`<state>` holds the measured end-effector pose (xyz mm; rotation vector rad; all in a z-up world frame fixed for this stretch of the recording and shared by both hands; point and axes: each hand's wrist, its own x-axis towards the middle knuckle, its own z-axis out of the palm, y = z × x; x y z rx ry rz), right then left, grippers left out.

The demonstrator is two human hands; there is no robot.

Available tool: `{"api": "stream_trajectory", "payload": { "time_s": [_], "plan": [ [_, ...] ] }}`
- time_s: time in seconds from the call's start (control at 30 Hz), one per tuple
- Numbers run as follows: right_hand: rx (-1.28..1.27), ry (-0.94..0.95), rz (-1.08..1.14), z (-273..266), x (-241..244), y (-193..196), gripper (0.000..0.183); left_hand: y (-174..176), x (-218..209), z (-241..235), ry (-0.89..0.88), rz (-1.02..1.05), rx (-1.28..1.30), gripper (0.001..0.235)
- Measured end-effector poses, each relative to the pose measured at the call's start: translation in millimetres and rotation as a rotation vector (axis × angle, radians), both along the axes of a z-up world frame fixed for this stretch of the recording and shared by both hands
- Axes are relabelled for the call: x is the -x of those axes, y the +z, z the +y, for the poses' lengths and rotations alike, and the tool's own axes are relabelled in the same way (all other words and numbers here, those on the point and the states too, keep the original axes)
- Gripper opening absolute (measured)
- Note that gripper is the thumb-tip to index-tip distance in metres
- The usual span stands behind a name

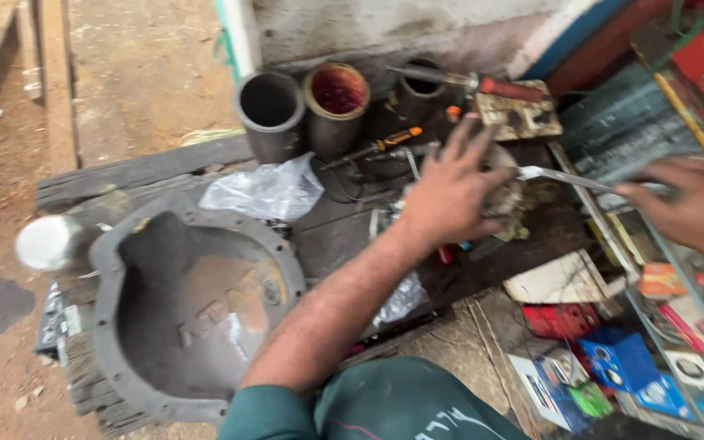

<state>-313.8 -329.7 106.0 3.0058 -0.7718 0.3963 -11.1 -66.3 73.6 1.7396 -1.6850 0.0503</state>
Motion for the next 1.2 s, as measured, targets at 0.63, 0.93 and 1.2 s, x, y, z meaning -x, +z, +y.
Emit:
{"api": "stream_trajectory", "payload": {
  "time_s": [0.63, 0.93, 1.2],
  "plan": [
    [0.227, -0.161, 0.256, 130.4, -63.4, 1.2, 0.029, -8.0, 50.0, -11.4, 0.297, 0.020, -0.028, 0.073],
    [-0.039, -0.202, 0.075, 26.4, -92.8, 17.8, 0.049, -0.9, 45.3, -8.8, 0.273, 0.040, -0.037, 0.077],
    [0.081, 0.405, 0.069, -69.5, -176.8, -8.2, 0.055, -5.9, 47.2, -12.4, 0.270, 0.077, -0.081, 0.078]
  ]
}}
